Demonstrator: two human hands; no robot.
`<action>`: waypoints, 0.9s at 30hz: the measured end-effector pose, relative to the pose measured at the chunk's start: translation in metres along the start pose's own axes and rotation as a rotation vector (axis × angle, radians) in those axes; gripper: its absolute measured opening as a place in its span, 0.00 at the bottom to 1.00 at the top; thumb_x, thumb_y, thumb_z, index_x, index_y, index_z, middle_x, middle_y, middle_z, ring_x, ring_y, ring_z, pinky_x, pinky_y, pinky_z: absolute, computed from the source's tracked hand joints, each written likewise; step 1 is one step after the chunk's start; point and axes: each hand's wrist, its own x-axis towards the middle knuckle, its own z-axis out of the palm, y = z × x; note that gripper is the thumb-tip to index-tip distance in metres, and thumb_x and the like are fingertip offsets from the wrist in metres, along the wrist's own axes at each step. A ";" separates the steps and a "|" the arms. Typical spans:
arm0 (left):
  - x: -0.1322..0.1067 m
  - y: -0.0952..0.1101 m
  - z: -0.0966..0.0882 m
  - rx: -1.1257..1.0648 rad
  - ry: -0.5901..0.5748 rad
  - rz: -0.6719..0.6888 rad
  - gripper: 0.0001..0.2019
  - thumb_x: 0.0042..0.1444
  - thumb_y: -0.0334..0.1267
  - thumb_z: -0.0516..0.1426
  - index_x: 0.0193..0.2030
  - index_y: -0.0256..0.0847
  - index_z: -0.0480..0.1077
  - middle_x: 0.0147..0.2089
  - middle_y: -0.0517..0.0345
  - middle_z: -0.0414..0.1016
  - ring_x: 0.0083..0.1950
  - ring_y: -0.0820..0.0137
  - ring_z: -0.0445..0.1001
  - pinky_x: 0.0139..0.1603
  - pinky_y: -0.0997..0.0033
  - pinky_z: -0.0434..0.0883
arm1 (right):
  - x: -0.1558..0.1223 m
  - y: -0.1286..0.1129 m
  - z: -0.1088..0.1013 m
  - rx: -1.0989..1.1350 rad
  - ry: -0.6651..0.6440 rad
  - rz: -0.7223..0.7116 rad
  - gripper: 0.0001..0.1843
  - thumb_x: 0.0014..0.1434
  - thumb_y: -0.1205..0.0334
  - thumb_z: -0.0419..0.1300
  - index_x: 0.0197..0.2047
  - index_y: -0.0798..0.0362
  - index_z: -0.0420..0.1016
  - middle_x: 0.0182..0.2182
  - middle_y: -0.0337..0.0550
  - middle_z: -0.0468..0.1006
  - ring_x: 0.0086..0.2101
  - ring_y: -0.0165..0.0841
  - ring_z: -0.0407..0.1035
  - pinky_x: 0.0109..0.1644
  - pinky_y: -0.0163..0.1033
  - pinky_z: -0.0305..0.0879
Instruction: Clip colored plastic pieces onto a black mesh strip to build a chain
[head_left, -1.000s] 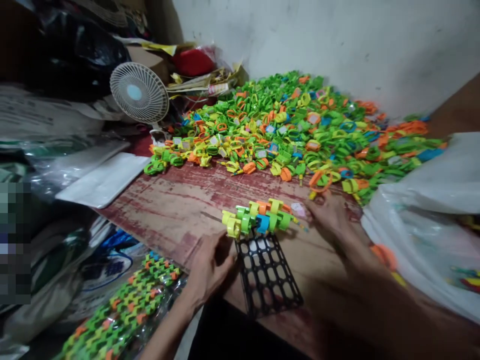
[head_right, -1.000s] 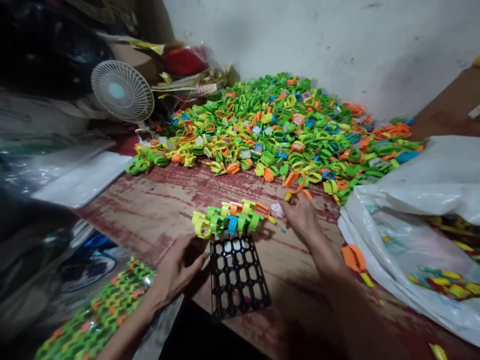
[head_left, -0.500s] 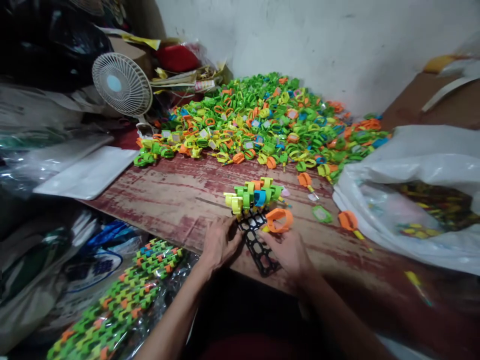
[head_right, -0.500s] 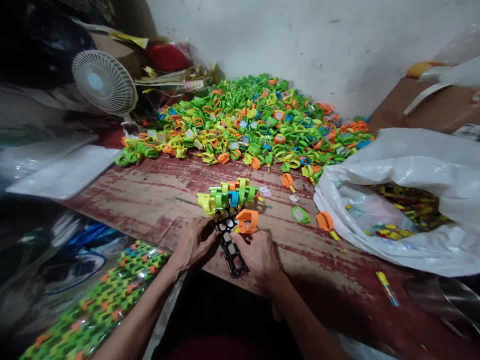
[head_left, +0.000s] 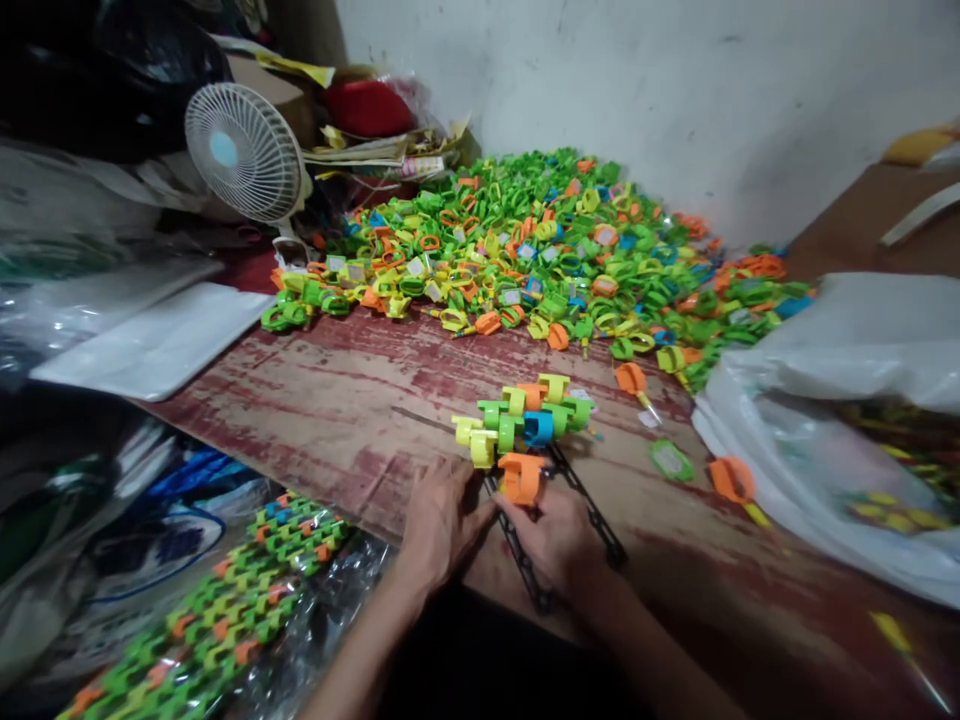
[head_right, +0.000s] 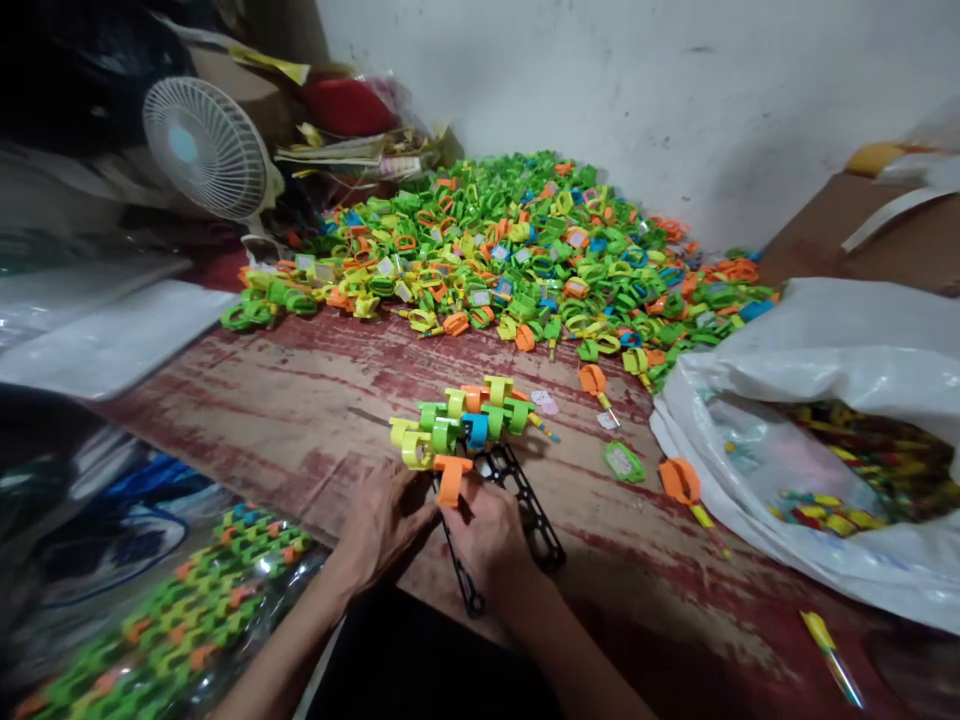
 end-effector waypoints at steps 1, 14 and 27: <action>0.000 0.001 0.000 -0.005 -0.002 -0.005 0.13 0.58 0.39 0.62 0.50 0.41 0.73 0.49 0.48 0.78 0.52 0.52 0.73 0.52 0.51 0.68 | 0.000 0.000 0.000 -0.023 0.004 -0.060 0.09 0.60 0.65 0.57 0.30 0.50 0.77 0.23 0.42 0.80 0.24 0.35 0.75 0.30 0.35 0.70; 0.002 0.001 0.007 -0.052 0.003 -0.052 0.13 0.54 0.32 0.58 0.47 0.44 0.74 0.50 0.50 0.79 0.53 0.50 0.73 0.53 0.46 0.67 | 0.006 -0.005 0.014 0.013 0.060 -0.116 0.11 0.59 0.74 0.52 0.33 0.51 0.72 0.25 0.40 0.76 0.25 0.31 0.72 0.31 0.31 0.68; -0.003 -0.024 0.011 -0.032 0.270 0.041 0.13 0.54 0.51 0.57 0.34 0.45 0.75 0.33 0.52 0.79 0.35 0.55 0.77 0.37 0.55 0.73 | 0.010 0.069 -0.070 -0.331 0.185 0.077 0.15 0.65 0.69 0.48 0.37 0.53 0.76 0.31 0.46 0.79 0.33 0.36 0.74 0.40 0.39 0.70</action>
